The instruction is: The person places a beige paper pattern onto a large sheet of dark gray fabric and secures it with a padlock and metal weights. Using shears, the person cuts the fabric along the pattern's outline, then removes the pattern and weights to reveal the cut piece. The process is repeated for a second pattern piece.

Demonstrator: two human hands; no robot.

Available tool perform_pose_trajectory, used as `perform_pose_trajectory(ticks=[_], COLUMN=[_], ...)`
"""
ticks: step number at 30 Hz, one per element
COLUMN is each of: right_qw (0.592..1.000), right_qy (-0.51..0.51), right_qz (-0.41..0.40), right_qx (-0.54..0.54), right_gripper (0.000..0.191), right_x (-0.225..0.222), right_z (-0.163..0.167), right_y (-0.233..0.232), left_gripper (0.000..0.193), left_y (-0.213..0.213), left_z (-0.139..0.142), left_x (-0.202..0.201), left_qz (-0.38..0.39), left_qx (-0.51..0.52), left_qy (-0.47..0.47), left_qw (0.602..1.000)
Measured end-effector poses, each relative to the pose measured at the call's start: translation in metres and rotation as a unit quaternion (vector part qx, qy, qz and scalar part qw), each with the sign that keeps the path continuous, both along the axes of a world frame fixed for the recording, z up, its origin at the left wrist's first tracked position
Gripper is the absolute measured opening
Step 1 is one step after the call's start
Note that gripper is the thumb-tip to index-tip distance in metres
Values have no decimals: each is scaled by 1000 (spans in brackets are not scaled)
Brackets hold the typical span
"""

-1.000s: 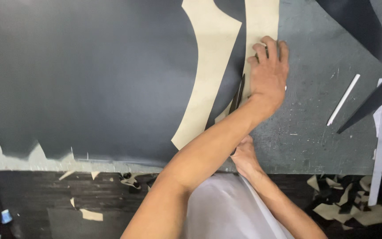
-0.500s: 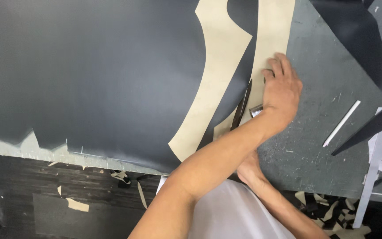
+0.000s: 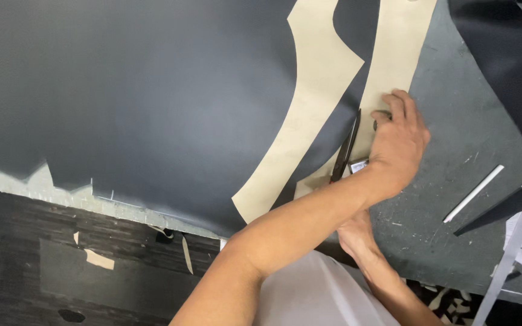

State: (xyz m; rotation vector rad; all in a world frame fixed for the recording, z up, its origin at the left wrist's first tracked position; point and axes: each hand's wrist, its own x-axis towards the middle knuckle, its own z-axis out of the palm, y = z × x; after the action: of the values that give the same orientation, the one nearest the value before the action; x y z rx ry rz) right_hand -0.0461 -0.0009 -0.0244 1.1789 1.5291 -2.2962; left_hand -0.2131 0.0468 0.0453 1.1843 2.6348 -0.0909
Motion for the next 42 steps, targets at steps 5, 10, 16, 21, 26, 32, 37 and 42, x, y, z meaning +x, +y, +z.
perform_pose_trajectory(ticks=[5, 10, 16, 21, 26, 32, 37, 42], right_qw=[999, 999, 998, 996, 995, 997, 997, 998], right_qy=[-41, -32, -41, -53, -50, -56, -19, -35], right_qz=[23, 38, 44, 71, 67, 56, 68, 51], right_qx=[4, 5, 25, 12, 48, 8, 35, -16], right_gripper=[28, 27, 26, 15, 17, 16, 20, 16], right_x=[-14, -28, -41, -63, -69, -79, -83, -83], right_z=[9, 13, 25, 31, 35, 38, 40, 41], right_y=[15, 27, 31, 48, 46, 64, 69, 69], left_gripper=[53, 55, 53, 50, 43, 41, 38, 41], left_y=[-3, -3, -5, -2, 1, 6, 9, 11], left_z=[8, 12, 9, 10, 11, 8, 5, 2], left_x=[-8, -12, -18, -19, -25, -26, -26, -28], left_qz=[-25, -39, -53, -50, -66, -50, -34, -36], left_qx=[-20, -36, -30, -18, -34, -19, 2, -11], left_qy=[1, -3, 1, -6, -41, -45, -60, -51], left_qw=[999, 999, 998, 999, 996, 998, 998, 998])
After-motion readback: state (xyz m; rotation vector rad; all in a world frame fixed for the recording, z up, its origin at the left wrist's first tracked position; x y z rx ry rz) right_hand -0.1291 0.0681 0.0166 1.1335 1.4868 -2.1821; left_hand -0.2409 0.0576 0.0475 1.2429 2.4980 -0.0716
